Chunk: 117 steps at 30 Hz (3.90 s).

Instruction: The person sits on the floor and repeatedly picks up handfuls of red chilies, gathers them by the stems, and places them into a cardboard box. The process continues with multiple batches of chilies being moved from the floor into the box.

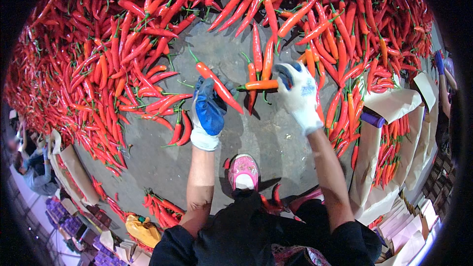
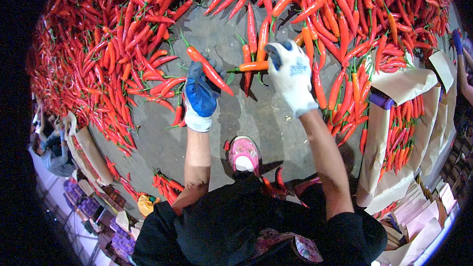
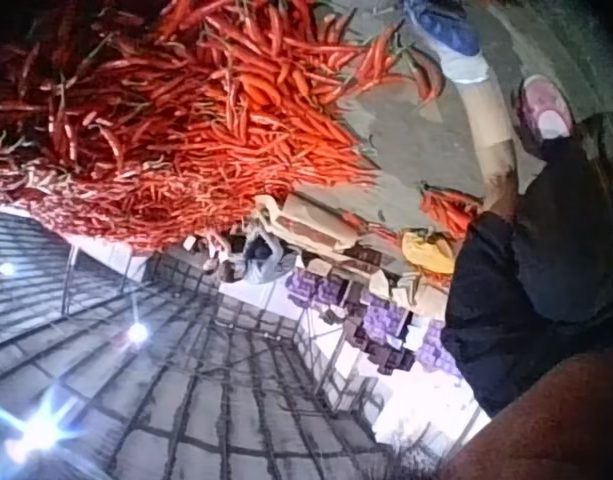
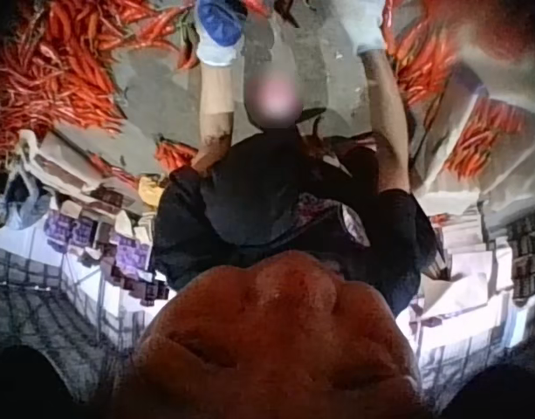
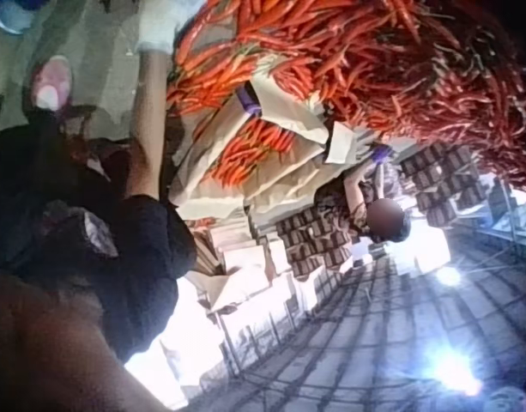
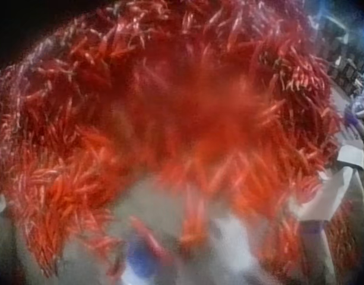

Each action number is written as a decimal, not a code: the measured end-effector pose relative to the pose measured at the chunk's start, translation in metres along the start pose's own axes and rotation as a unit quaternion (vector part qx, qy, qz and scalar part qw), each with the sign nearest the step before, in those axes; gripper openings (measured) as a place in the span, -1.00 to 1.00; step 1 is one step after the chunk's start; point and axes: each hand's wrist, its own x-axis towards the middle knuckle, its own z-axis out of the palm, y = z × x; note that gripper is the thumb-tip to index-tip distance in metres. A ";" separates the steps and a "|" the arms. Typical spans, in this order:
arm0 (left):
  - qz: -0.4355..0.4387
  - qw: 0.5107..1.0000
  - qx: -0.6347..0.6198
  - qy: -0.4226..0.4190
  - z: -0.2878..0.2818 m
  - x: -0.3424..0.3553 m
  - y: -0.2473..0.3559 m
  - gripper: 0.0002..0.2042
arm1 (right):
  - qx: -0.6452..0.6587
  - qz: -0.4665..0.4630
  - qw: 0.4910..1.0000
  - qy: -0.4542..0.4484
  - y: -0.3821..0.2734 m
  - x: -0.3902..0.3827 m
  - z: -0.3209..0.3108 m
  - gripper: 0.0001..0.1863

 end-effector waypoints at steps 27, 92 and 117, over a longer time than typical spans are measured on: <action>0.025 0.977 0.207 0.039 0.005 -0.004 -0.015 -0.74 | 0.479 0.276 0.833 0.013 0.004 -0.017 -0.046 -0.57; 0.007 0.927 0.371 -0.061 0.003 0.004 -0.015 -0.61 | -0.094 -0.024 0.824 -0.558 -0.002 -0.160 -0.046 -0.20; -0.083 0.964 0.248 -0.053 0.040 0.051 -0.047 -0.90 | 0.348 0.448 0.793 -0.223 -0.005 0.023 0.014 -0.68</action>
